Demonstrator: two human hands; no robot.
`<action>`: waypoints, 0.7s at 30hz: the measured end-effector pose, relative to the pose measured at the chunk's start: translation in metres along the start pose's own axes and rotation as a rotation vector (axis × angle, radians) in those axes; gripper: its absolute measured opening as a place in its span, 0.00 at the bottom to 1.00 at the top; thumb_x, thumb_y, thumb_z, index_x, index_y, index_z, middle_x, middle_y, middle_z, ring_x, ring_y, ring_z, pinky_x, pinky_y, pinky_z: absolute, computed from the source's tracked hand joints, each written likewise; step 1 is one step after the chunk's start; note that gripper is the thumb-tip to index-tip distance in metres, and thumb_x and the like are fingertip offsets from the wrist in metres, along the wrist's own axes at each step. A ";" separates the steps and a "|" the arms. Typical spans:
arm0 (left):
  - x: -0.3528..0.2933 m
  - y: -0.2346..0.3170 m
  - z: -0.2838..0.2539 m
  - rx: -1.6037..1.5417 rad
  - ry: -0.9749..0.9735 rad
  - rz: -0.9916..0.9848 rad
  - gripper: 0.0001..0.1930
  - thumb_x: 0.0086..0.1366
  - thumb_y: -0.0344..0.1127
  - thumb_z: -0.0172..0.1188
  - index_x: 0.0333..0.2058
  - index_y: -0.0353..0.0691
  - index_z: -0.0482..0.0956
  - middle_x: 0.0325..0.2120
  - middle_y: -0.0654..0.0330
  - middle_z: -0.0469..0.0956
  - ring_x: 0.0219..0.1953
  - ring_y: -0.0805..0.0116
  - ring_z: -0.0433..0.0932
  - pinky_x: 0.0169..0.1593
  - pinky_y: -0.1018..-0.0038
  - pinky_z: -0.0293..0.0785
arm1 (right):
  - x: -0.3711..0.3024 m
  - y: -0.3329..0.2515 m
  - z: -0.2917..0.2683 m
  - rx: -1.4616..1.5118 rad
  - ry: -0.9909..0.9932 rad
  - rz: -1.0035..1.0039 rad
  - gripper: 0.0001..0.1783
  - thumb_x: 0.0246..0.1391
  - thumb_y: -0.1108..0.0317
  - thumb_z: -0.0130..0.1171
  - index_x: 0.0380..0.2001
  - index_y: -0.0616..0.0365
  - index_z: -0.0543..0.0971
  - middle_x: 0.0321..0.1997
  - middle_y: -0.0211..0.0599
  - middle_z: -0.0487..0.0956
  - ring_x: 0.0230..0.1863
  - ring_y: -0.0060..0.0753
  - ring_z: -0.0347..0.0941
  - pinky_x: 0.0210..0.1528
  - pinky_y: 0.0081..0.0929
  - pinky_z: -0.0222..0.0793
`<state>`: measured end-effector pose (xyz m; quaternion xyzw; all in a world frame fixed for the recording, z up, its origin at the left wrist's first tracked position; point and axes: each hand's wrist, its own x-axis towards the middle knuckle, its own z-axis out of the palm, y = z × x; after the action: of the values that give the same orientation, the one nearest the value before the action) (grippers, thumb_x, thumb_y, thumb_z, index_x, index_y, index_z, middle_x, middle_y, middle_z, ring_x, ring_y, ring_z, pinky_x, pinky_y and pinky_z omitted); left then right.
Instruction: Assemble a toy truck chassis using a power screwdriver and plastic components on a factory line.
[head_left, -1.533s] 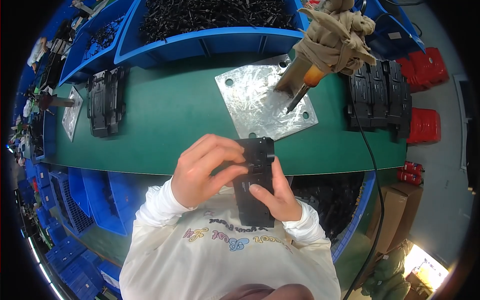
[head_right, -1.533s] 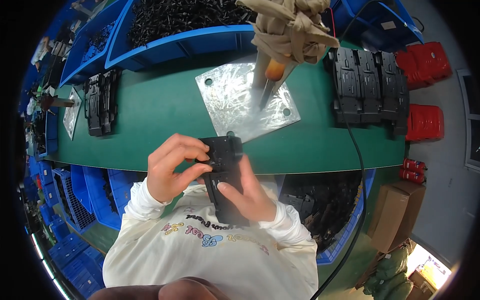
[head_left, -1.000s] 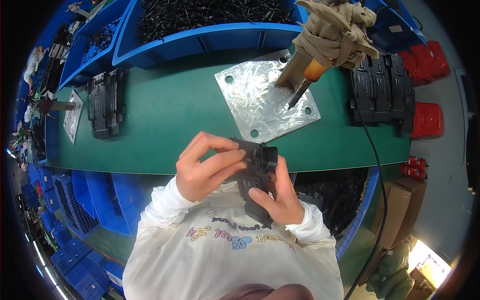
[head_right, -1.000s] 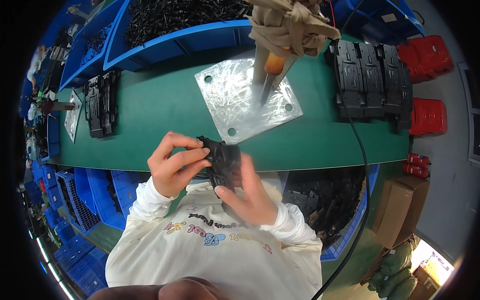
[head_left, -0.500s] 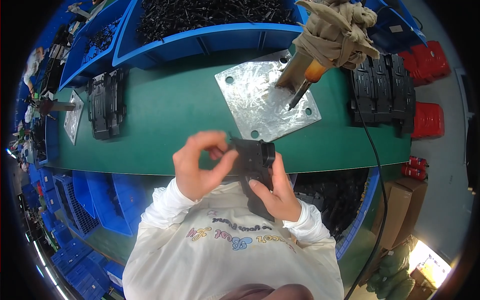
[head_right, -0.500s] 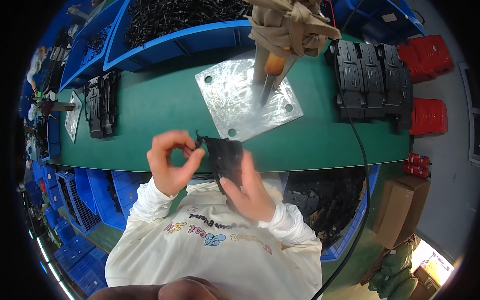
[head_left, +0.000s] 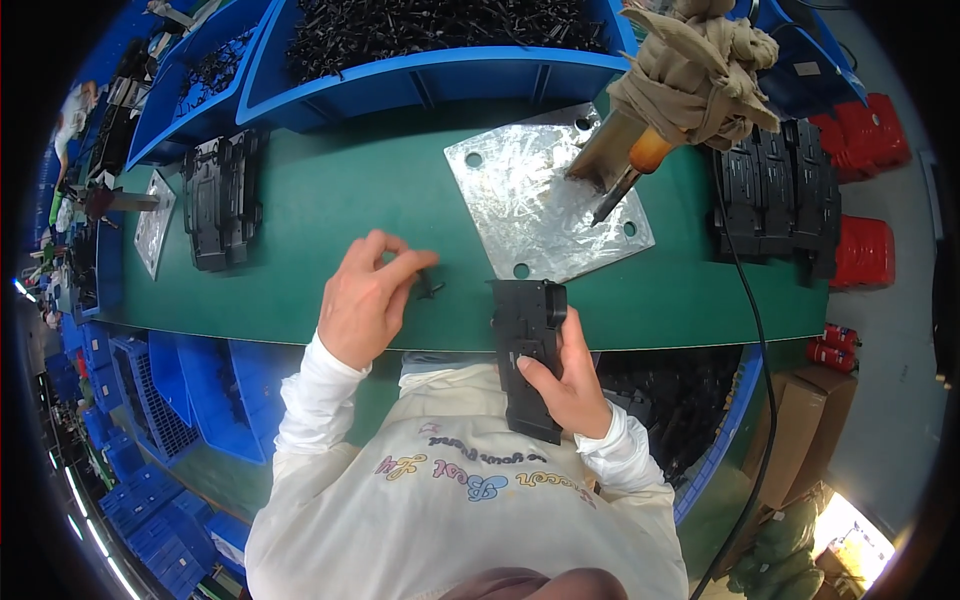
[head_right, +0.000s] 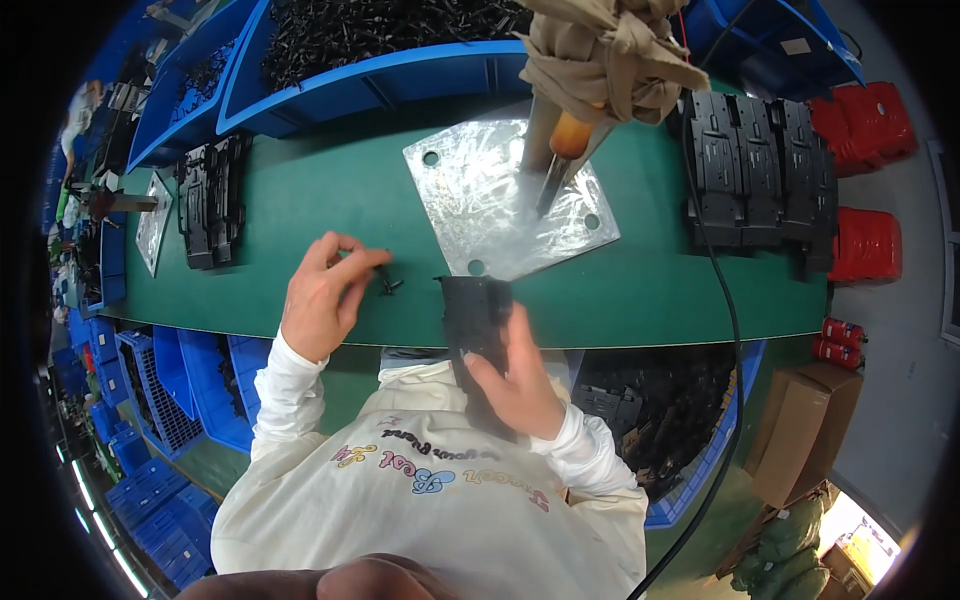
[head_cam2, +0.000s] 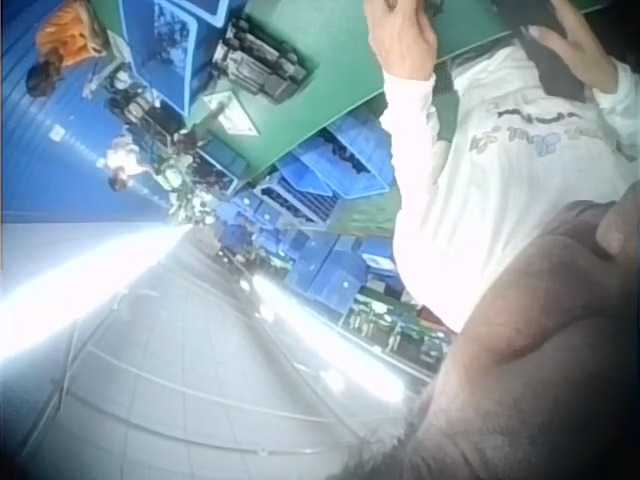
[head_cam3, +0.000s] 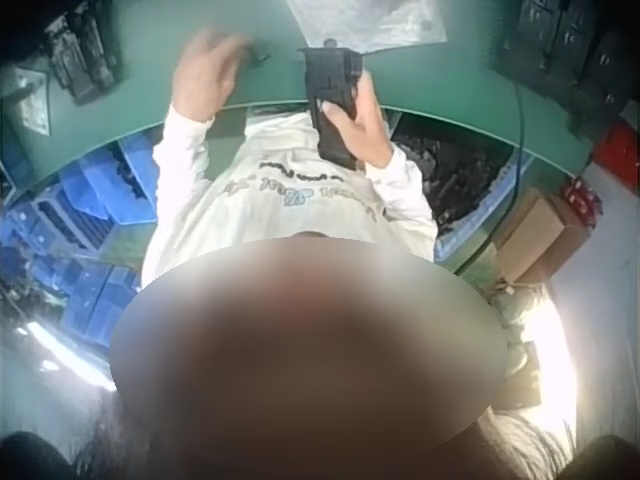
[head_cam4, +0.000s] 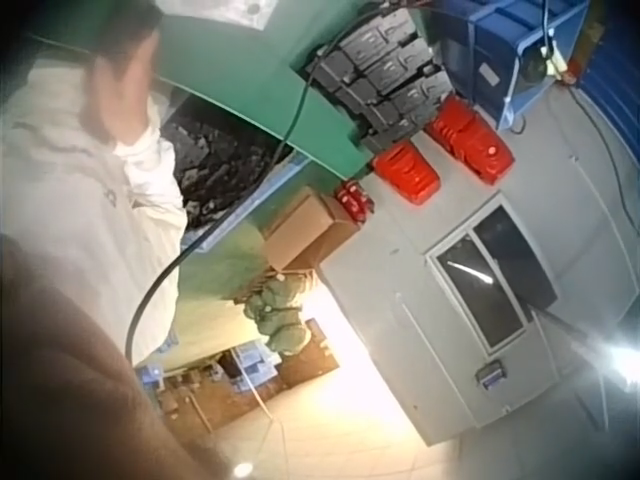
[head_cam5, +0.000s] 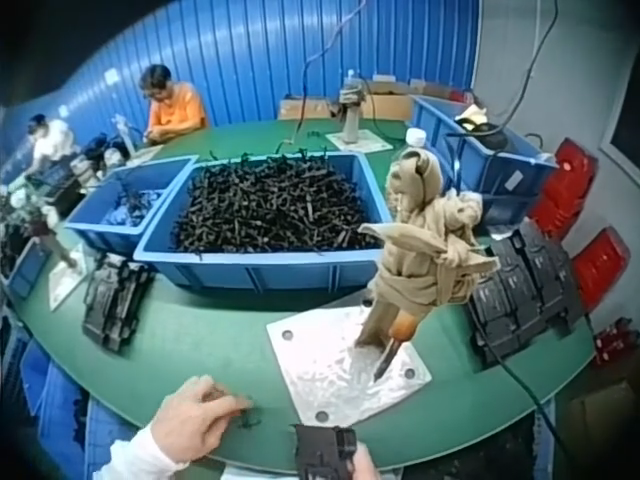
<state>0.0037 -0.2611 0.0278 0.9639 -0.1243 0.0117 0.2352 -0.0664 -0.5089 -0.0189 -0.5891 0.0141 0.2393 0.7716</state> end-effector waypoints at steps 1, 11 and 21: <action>0.003 -0.003 -0.003 0.011 -0.046 0.105 0.14 0.53 0.24 0.65 0.40 0.42 0.82 0.31 0.58 0.76 0.32 0.61 0.74 0.34 0.67 0.71 | 0.001 -0.001 0.001 0.000 -0.001 -0.002 0.43 0.55 0.80 0.53 0.69 0.67 0.44 0.64 0.50 0.61 0.64 0.39 0.62 0.64 0.32 0.58; -0.001 0.030 -0.017 -0.274 0.131 0.131 0.12 0.44 0.23 0.71 0.32 0.35 0.85 0.29 0.57 0.83 0.30 0.62 0.78 0.36 0.69 0.73 | 0.007 -0.016 0.010 0.066 -0.017 -0.089 0.49 0.50 0.89 0.51 0.71 0.57 0.40 0.65 0.44 0.62 0.61 0.32 0.66 0.61 0.28 0.63; -0.009 0.059 -0.005 -0.340 0.236 0.404 0.15 0.40 0.23 0.75 0.30 0.38 0.83 0.29 0.60 0.81 0.29 0.65 0.77 0.32 0.75 0.72 | -0.005 -0.043 0.022 -0.027 -0.062 -0.126 0.46 0.52 0.85 0.52 0.69 0.57 0.42 0.61 0.48 0.66 0.57 0.33 0.71 0.55 0.27 0.68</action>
<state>-0.0191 -0.3073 0.0576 0.8583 -0.2860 0.1495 0.3991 -0.0601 -0.4991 0.0284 -0.5917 -0.0498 0.2087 0.7771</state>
